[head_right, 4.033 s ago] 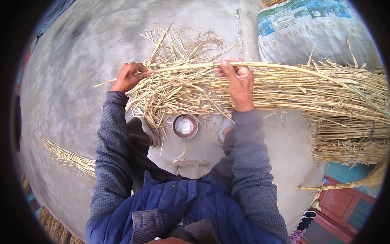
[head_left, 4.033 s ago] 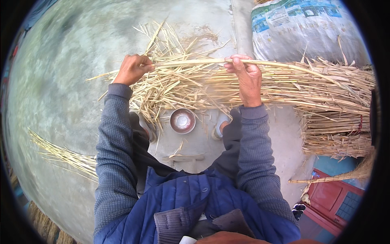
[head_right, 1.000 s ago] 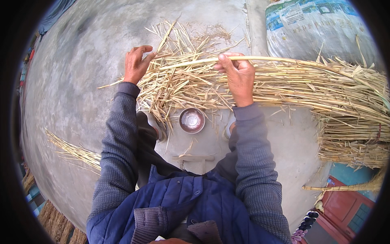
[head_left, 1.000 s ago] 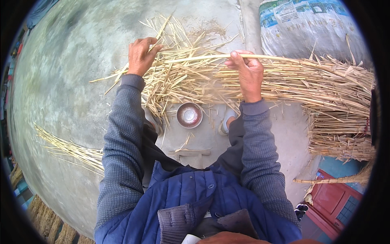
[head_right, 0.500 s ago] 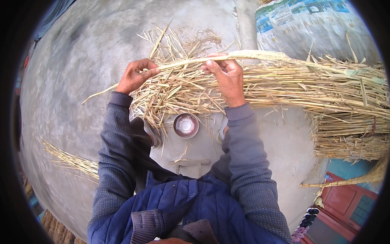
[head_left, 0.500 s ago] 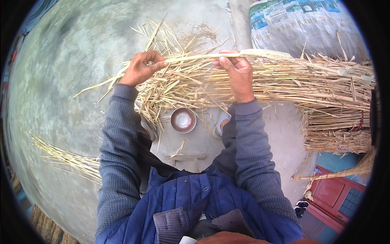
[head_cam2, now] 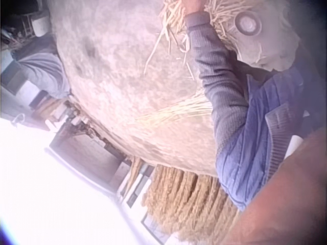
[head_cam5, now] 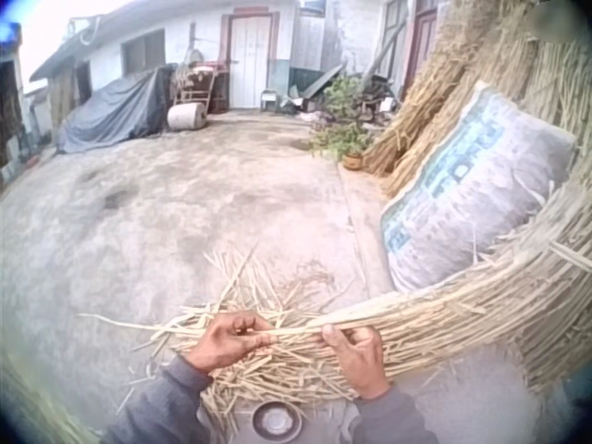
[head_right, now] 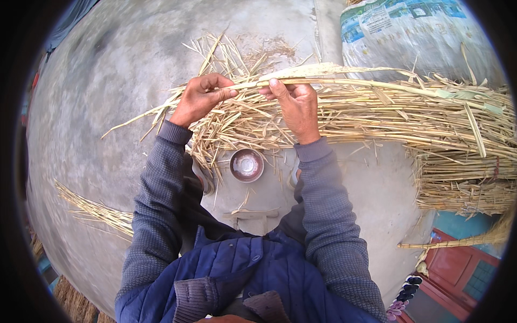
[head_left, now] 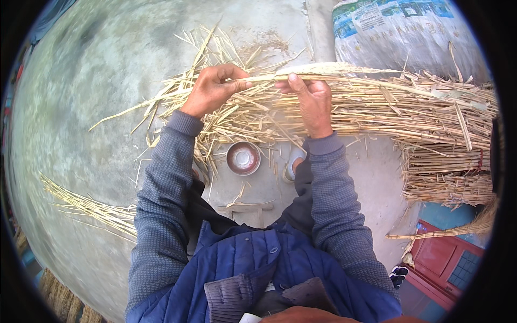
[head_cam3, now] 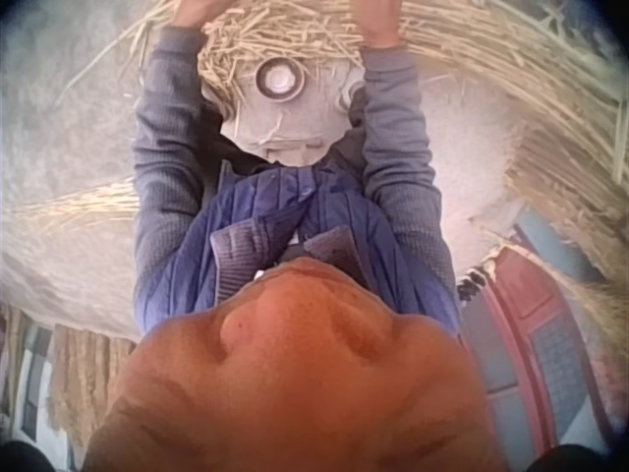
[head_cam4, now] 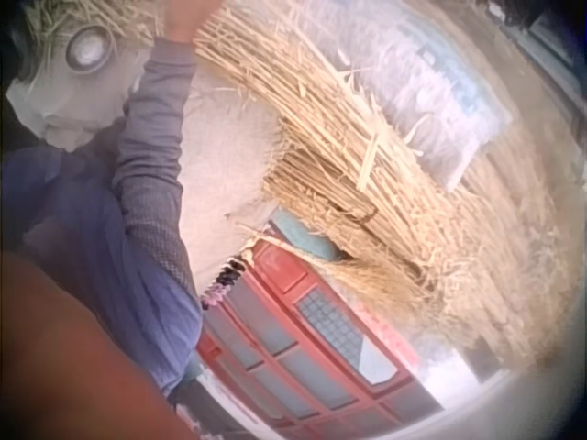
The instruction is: The person sits on the floor and repeatedly pulls thin strips from a bundle of dried straw with both hands, separating them into smaller pieces. The separated pieces accumulate on the floor beside a small bowl.
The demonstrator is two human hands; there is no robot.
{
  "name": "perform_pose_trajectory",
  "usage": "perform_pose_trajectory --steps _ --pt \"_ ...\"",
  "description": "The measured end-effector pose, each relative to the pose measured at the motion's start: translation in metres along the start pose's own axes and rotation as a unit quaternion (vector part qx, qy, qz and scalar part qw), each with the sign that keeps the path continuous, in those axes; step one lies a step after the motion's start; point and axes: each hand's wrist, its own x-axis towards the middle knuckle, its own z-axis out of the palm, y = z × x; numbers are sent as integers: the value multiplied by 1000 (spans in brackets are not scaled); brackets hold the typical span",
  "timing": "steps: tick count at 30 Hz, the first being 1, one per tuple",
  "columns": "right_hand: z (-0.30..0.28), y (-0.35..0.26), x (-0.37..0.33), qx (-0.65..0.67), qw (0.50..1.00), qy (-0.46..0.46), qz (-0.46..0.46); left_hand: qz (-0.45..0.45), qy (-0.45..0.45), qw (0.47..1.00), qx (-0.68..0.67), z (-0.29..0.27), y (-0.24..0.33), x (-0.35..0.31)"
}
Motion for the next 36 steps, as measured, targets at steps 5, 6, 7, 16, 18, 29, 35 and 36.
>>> perform_pose_trajectory --steps 5,6,7,16,18,29,35,36 --pt "0 -3 -1 -8 1000 -21 -9 -48 -34 998 -2 -6 1 -1" --pt "0 -2 -2 2 1000 -23 -13 -50 -27 998 -25 -6 1 -2" --pt "1 -1 -2 13 999 -25 -19 -37 -19 998 -53 -5 0 -2" --pt "-5 11 1 80 996 -23 -29 -44 -26 994 -96 -20 -8 6" --pt "-7 12 3 87 996 -20 -31 -62 -62 996 -3 -26 -14 3" --pt "-12 12 7 84 996 16 -24 -75 -88 992 -45 -46 -52 -1" --pt "-16 7 8 86 996 21 -27 -88 -38 995 -42 -39 -50 -3" --pt "-16 7 8 90 995 20 -30 -110 -26 992 -62 -37 -49 -4"
